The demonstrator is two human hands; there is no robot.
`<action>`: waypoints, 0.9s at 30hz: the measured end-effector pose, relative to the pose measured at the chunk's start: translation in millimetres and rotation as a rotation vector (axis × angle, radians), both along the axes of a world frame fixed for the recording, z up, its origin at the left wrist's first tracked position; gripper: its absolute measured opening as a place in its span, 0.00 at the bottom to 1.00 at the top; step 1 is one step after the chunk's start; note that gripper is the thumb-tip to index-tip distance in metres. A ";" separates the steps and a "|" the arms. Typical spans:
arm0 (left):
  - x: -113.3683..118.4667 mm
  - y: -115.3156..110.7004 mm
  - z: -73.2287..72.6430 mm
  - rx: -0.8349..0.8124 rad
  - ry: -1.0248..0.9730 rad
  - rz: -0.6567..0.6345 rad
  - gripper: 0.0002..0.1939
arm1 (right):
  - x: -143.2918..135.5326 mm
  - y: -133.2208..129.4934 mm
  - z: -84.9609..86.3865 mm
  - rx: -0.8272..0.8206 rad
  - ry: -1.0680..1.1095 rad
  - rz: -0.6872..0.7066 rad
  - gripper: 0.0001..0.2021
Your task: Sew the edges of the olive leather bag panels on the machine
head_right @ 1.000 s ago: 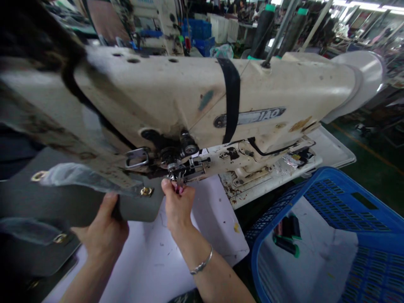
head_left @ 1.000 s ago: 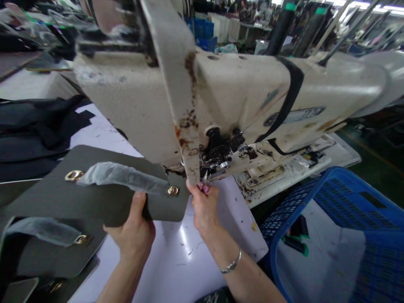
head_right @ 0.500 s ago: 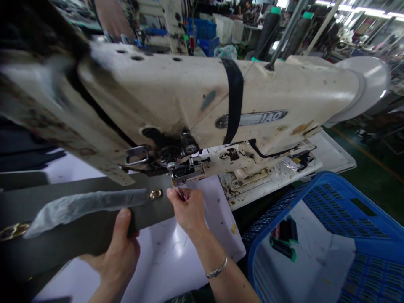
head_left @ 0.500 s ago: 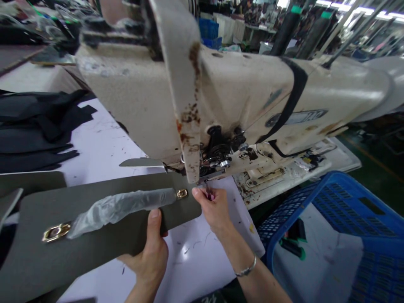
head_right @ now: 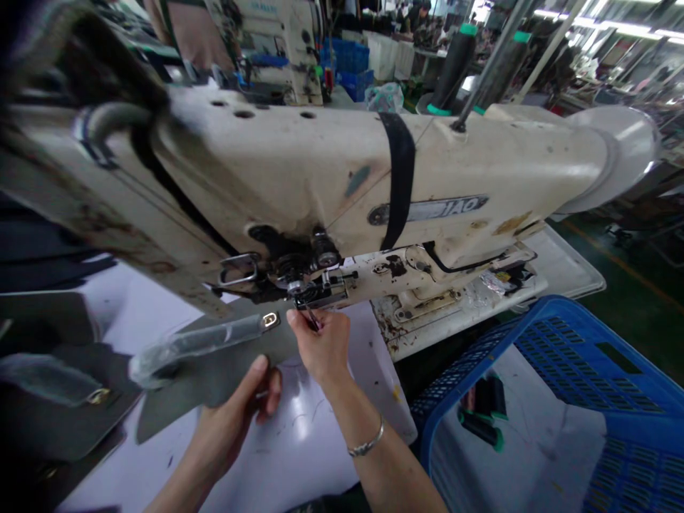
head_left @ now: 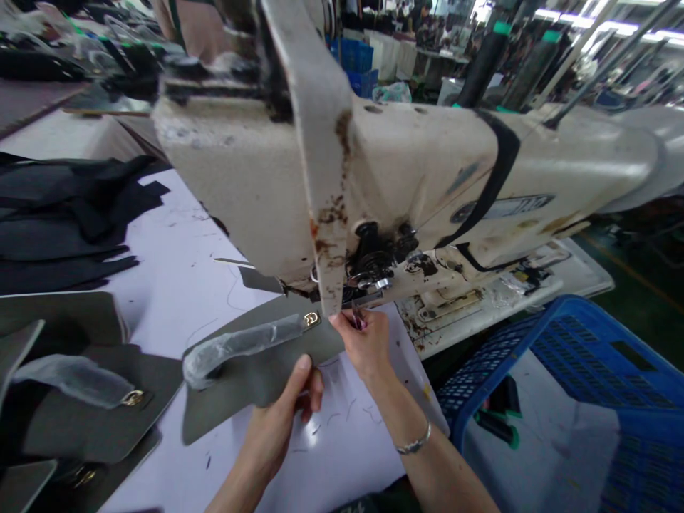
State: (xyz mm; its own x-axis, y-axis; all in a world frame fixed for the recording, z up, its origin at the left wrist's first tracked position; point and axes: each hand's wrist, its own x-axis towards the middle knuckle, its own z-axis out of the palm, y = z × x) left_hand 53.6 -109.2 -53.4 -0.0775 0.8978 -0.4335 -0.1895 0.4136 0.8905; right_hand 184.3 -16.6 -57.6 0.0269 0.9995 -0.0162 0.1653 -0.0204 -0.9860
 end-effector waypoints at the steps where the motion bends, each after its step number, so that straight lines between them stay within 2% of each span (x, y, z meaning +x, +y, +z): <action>1: -3.7 -4.3 2.9 -0.041 -0.040 -0.198 0.26 | 3.1 0.2 1.5 0.006 -0.027 0.019 0.27; 3: -13.3 -4.3 13.7 -0.031 -0.055 -0.486 0.25 | 10.3 -0.8 7.7 0.022 -0.091 0.043 0.27; 4: -19.9 2.0 20.7 0.041 0.000 -0.537 0.24 | 13.8 -2.6 12.7 0.046 -0.139 0.024 0.25; 5: -27.8 13.1 27.9 0.160 0.093 -0.515 0.22 | 16.7 -5.3 18.9 0.085 -0.194 -0.011 0.22; 6: -36.9 28.6 34.3 0.301 0.239 -0.396 0.20 | 18.6 -9.1 26.0 0.133 -0.244 -0.051 0.18; 8: -56.9 69.0 41.7 0.585 0.663 -0.124 0.14 | 17.6 -19.6 41.9 0.203 -0.264 -0.090 0.12; 10: -74.7 112.2 40.2 0.748 1.151 -0.145 0.12 | 8.8 -31.7 56.9 0.145 -0.131 0.033 0.13; 11: -81.3 131.3 36.7 0.774 1.322 -0.232 0.14 | 1.7 -37.2 62.9 0.065 -0.016 0.139 0.15; 12: -86.0 147.1 32.3 0.772 1.436 -0.329 0.15 | -6.7 -41.8 67.5 -0.032 0.115 0.251 0.18; 14: -90.6 166.6 23.6 0.708 1.557 -0.411 0.15 | -24.9 -46.6 71.9 -0.222 0.396 0.398 0.24; 17: -93.4 167.3 19.0 0.661 1.606 -0.331 0.15 | -47.8 -41.7 68.0 -0.457 0.780 0.377 0.26; 21: -100.8 142.4 28.7 0.718 1.653 -0.160 0.20 | -63.3 -24.4 59.1 -0.717 1.110 0.228 0.15; 24: -103.3 126.9 37.5 0.689 1.668 -0.094 0.21 | -69.6 -14.3 58.3 -0.805 1.260 0.133 0.16; 27: -100.6 120.3 42.3 0.634 1.660 -0.067 0.22 | -74.2 -7.9 60.7 -0.812 1.360 0.094 0.21</action>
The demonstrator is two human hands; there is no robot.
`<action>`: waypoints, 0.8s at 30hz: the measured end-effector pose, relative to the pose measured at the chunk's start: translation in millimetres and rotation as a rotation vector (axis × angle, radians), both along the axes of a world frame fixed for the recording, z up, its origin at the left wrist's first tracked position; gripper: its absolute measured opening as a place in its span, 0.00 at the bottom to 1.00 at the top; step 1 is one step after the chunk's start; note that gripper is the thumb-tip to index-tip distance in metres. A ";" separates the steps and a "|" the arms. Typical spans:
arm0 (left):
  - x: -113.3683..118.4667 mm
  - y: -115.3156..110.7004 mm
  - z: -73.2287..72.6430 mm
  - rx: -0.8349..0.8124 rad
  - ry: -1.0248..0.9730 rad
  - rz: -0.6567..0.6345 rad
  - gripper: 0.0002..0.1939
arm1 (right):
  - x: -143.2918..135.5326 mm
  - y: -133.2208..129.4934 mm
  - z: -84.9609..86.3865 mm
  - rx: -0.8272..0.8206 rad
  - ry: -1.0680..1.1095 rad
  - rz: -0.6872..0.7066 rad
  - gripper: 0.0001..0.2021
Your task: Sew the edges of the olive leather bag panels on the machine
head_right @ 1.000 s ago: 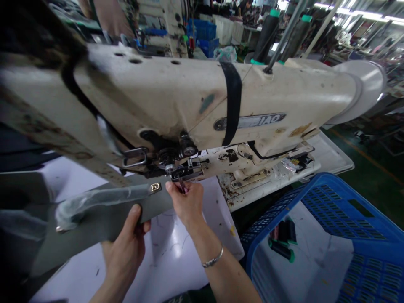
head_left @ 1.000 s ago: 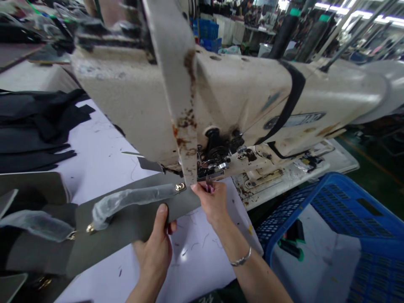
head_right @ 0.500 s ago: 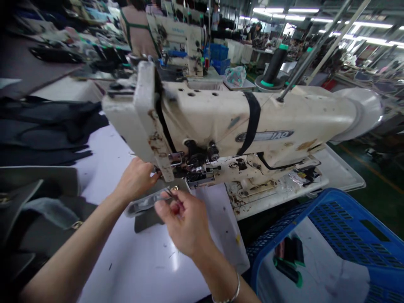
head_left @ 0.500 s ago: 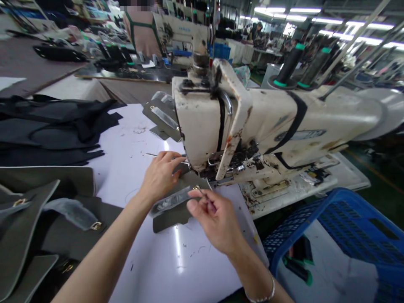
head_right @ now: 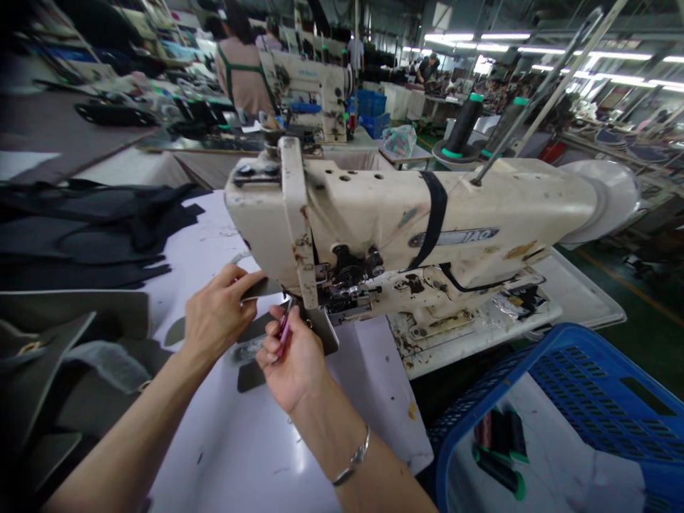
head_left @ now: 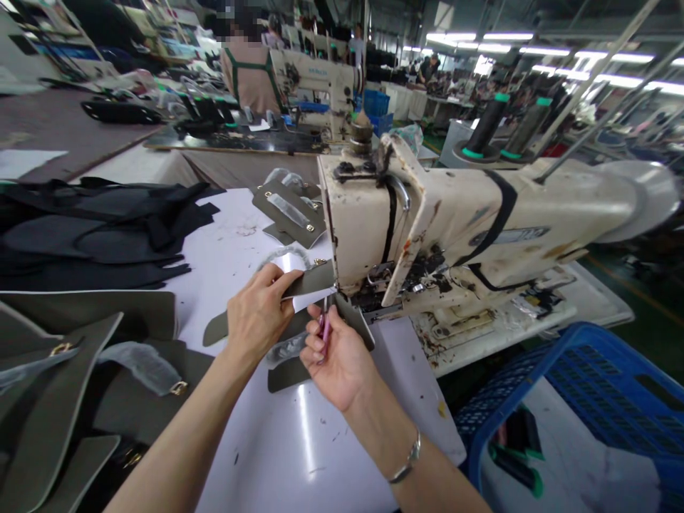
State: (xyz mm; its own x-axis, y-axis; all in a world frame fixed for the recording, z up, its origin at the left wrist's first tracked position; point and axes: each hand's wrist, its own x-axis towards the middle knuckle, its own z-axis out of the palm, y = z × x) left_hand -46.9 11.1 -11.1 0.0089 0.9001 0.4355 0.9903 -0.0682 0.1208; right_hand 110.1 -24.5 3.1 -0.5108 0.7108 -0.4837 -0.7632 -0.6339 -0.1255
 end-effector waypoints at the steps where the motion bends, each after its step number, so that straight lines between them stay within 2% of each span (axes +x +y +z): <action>1: 1.4 -0.9 0.9 -0.005 -0.004 0.009 0.23 | -1.3 1.9 0.8 -0.006 0.019 -0.013 0.22; 7: 3.8 -7.4 3.1 -0.014 0.015 0.020 0.23 | -9.0 13.5 0.7 -0.040 0.065 -0.122 0.20; 11: -3.6 -4.6 7.9 -0.112 0.057 0.040 0.17 | -12.0 14.0 -1.8 -0.035 0.007 -0.165 0.15; 14: -9.9 17.7 20.2 -0.199 0.094 0.027 0.13 | -10.0 7.3 -1.3 -0.013 -0.014 -0.115 0.15; 16: -11.2 41.9 34.6 -0.127 0.066 0.068 0.13 | -7.1 -0.7 -0.3 0.026 -0.027 -0.054 0.17; 18: -8.8 66.0 52.5 0.020 0.022 0.108 0.15 | -2.6 -10.7 0.1 0.106 -0.062 0.009 0.15; 21: 1.9 82.2 73.5 0.093 0.016 0.007 0.18 | 10.9 -26.3 -3.2 0.282 -0.240 0.049 0.15; 23: 13.0 70.7 74.3 0.113 0.004 -0.104 0.17 | 27.0 -33.9 -9.5 0.399 -0.488 -0.025 0.16; 24: 19.7 57.9 69.5 0.133 -0.022 -0.138 0.16 | 37.0 -36.1 -13.9 0.453 -0.643 -0.095 0.15</action>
State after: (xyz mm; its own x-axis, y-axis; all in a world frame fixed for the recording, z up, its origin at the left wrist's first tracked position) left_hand -27.2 69.0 58.4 0.1172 0.8256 0.5520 0.9677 -0.2198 0.1233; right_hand 147.1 -60.6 -10.8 -0.1567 0.9357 -0.3161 -0.5021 -0.3511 -0.7903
